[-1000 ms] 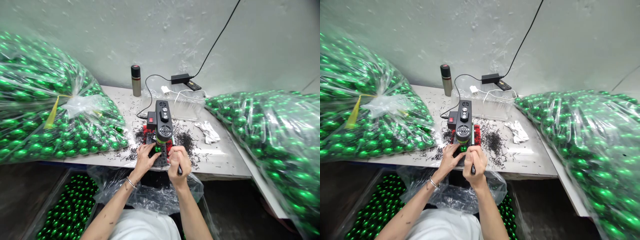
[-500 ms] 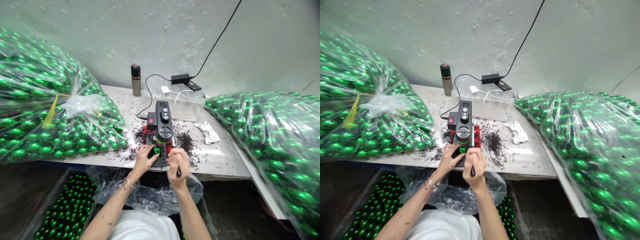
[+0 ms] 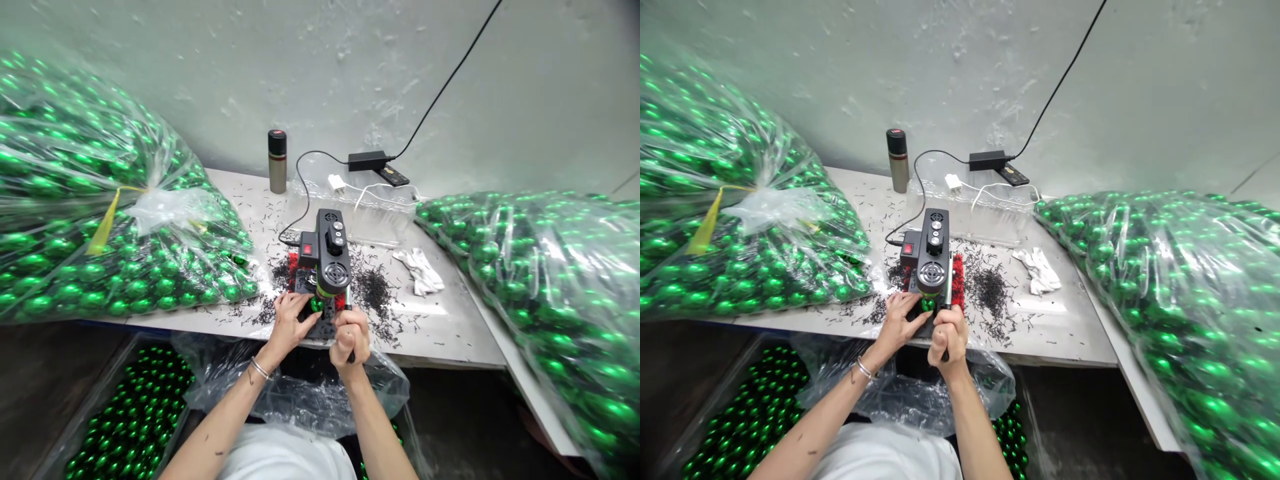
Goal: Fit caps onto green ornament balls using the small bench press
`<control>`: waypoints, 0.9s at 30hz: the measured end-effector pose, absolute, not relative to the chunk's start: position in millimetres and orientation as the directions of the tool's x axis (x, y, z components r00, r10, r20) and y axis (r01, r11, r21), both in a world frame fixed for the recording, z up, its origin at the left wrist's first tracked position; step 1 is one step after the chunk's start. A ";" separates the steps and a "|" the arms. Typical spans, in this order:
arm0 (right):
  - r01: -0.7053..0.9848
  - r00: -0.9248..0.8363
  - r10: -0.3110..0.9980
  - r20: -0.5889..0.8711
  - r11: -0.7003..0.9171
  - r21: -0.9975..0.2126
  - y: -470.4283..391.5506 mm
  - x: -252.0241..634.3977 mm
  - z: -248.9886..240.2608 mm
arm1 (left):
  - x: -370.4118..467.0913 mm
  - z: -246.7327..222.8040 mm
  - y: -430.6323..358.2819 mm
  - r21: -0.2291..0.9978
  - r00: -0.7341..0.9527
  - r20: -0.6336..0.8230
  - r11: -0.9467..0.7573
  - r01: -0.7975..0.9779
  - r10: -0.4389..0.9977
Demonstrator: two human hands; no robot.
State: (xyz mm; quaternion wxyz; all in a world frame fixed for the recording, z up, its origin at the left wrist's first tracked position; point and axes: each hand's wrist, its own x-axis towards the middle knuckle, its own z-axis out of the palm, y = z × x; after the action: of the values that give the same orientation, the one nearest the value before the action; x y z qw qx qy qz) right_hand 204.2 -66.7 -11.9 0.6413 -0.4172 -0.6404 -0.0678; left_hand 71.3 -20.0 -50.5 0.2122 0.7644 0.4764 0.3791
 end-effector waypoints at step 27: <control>0.579 0.279 0.514 0.811 0.584 -0.569 -71.1 201.9 45.1 | 4.2 -25.1 -29.4 0.437 0.318 0.551 -0.592 0.677 0.771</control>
State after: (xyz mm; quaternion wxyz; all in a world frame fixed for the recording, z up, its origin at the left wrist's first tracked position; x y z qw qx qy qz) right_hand 201.9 -71.1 45.1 0.6575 -0.4554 -0.5997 -0.0248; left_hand 4.2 -29.4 -25.1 0.0627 0.8094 0.4473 0.3753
